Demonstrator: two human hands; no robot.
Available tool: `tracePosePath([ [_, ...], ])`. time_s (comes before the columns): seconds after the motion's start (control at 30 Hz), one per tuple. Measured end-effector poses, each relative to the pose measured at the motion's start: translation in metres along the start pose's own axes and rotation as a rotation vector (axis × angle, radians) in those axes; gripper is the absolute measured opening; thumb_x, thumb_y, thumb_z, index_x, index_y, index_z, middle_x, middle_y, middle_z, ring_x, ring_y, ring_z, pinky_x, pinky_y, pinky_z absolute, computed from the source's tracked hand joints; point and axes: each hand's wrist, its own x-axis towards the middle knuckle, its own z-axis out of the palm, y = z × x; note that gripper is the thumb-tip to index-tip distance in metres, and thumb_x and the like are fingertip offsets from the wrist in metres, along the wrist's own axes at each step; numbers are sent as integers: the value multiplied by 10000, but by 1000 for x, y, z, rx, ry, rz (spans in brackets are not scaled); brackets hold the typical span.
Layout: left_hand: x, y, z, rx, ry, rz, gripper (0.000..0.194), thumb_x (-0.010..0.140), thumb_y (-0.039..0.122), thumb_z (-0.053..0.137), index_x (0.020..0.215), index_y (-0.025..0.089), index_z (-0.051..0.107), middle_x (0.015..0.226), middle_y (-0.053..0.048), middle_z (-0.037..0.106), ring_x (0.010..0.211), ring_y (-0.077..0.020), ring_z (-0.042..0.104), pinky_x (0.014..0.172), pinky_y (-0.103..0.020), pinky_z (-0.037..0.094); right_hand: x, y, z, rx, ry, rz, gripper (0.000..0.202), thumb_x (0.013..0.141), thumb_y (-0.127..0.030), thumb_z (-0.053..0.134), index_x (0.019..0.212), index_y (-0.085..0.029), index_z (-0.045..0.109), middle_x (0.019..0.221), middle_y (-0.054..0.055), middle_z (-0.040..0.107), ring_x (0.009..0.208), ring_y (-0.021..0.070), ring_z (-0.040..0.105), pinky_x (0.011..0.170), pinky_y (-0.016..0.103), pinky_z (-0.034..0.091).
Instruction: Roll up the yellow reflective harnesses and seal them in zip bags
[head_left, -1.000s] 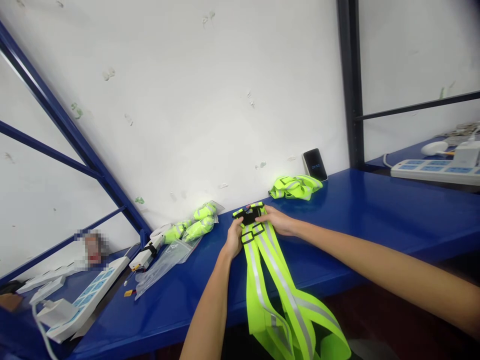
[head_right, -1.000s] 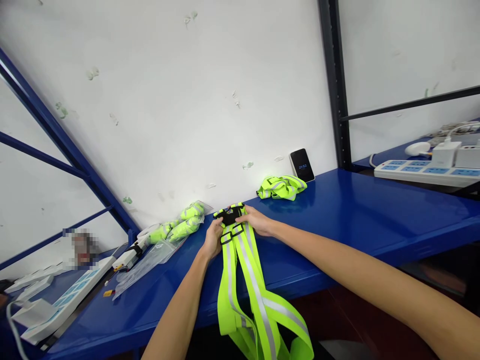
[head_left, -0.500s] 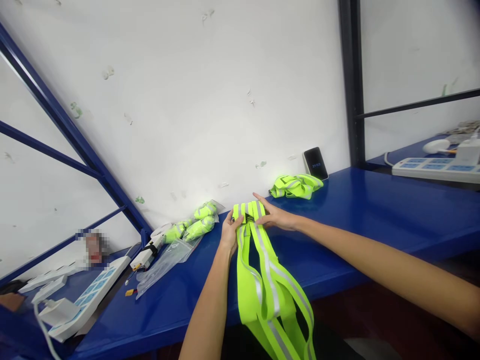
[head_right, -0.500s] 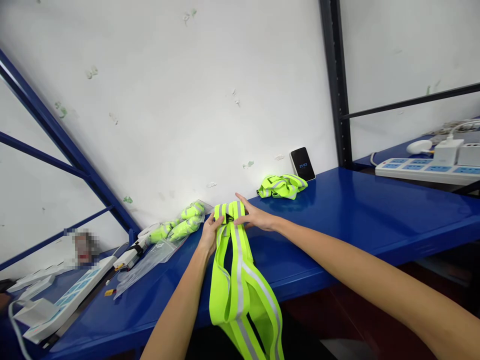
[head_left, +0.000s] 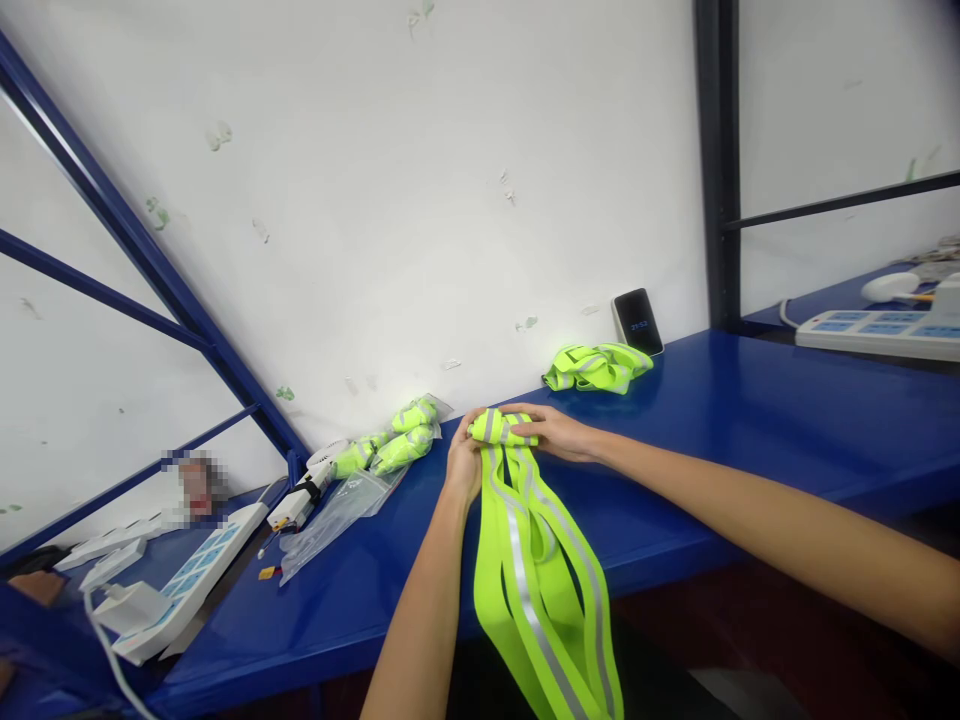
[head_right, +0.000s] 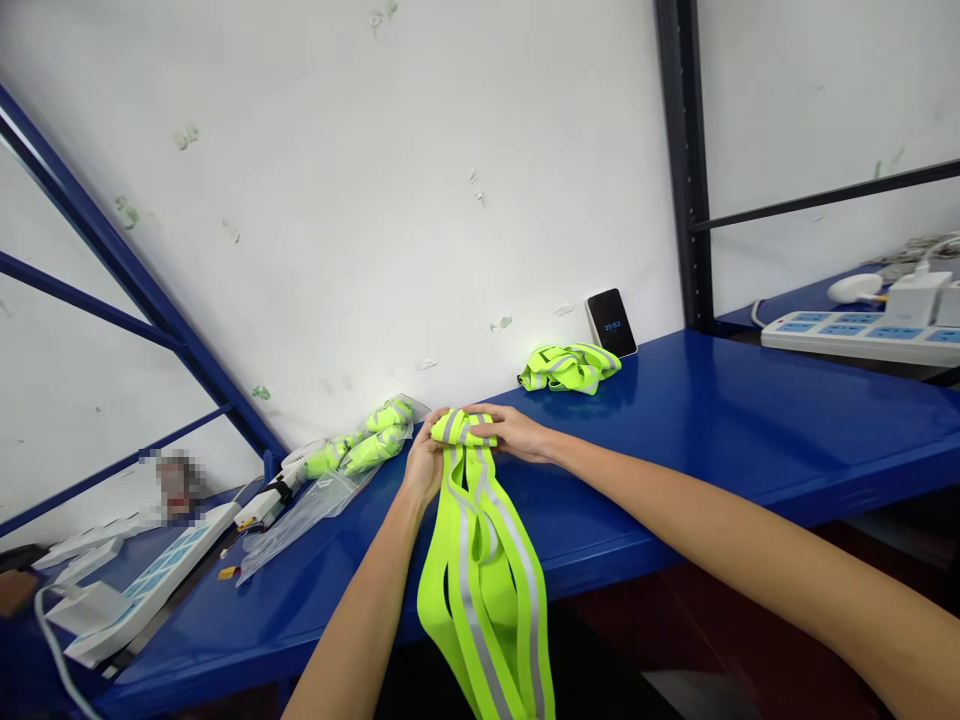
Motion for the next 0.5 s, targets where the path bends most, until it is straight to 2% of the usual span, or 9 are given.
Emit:
tracePosePath([
  [0.1,-8,7,8,-89,-134,-60,641,635,199,558,1270,274,507,1145,-42,640,1043,-253,611,919,-409,455,5,0,-6,-143,117,-151,729,634,-184,793,1312,-236,530,1182,65,623,989,208,618,868,339,518],
  [0.2,-11,7,14,-120,-149,-129,672,718,258,570,1362,320,386,1233,-40,601,1049,-244,617,929,-415,464,5,-1,-11,-446,205,-323,799,613,-169,784,1356,-226,495,1223,70,597,1064,239,583,960,393,458],
  [0.3,-10,3,14,-61,-114,-158,662,749,252,625,1356,309,366,1228,-48,604,990,-220,642,889,-374,491,1,-3,-8,-691,249,-490,674,678,-161,717,1324,-215,533,1236,77,600,1131,255,552,1025,413,388],
  [0.4,-7,-1,9,44,-113,-220,564,791,386,641,1303,276,432,1190,-68,626,941,-220,661,835,-352,513,-3,-4,-1,-793,272,-580,469,725,-123,634,1184,-216,620,1153,66,642,1084,247,577,993,400,399],
  [0.5,-6,-4,5,122,-119,-270,567,795,513,630,1287,279,472,1139,-72,652,917,-225,674,806,-348,524,-4,-4,2,-832,280,-632,404,721,-81,578,1099,-215,625,1091,65,642,1043,246,582,957,400,414],
])
